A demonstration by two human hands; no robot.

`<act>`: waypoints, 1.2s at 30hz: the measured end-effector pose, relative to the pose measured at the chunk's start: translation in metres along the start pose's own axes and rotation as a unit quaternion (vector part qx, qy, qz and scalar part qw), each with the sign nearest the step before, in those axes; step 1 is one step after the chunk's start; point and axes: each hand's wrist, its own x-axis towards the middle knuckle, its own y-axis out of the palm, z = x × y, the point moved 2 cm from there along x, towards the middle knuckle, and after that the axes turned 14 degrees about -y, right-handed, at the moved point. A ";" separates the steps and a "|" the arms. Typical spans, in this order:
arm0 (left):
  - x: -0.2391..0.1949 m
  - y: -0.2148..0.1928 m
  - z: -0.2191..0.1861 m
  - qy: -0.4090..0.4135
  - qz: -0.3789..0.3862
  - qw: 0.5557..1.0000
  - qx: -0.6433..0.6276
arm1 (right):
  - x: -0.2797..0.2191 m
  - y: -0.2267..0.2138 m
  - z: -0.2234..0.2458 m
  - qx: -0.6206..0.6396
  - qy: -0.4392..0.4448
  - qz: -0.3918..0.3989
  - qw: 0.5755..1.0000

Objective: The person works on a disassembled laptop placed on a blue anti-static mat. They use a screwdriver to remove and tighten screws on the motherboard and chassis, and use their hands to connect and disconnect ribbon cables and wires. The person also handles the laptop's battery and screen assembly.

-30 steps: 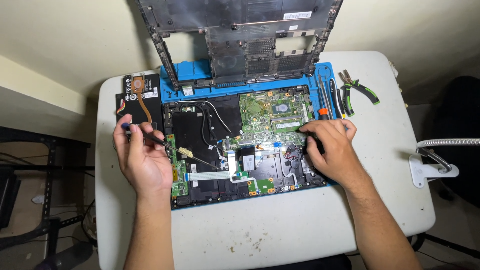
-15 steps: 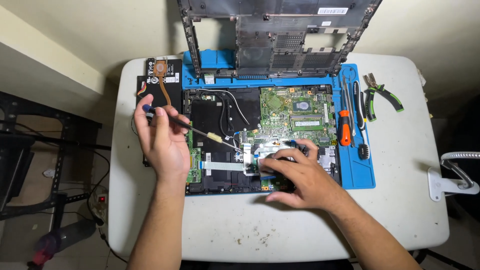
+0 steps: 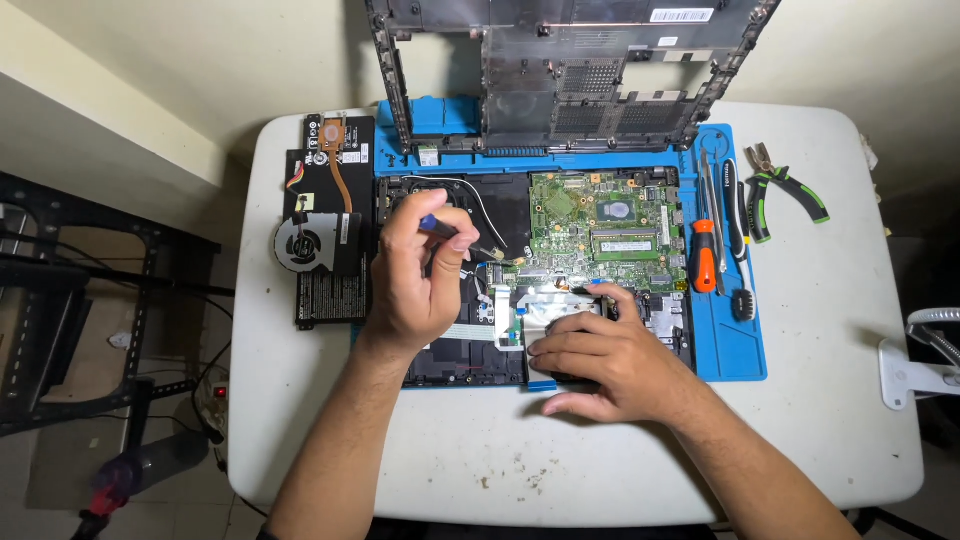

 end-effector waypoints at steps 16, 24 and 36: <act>-0.002 0.001 0.003 -0.022 0.013 1.000 -0.008 | 0.000 -0.002 0.000 0.009 0.014 0.017 1.000; 0.000 0.003 0.001 -0.005 0.045 0.999 0.023 | 0.001 -0.001 -0.002 0.010 0.019 0.027 0.999; 0.079 -0.006 -0.082 -0.096 0.296 0.935 0.174 | 0.002 -0.005 0.002 0.022 0.031 0.040 0.998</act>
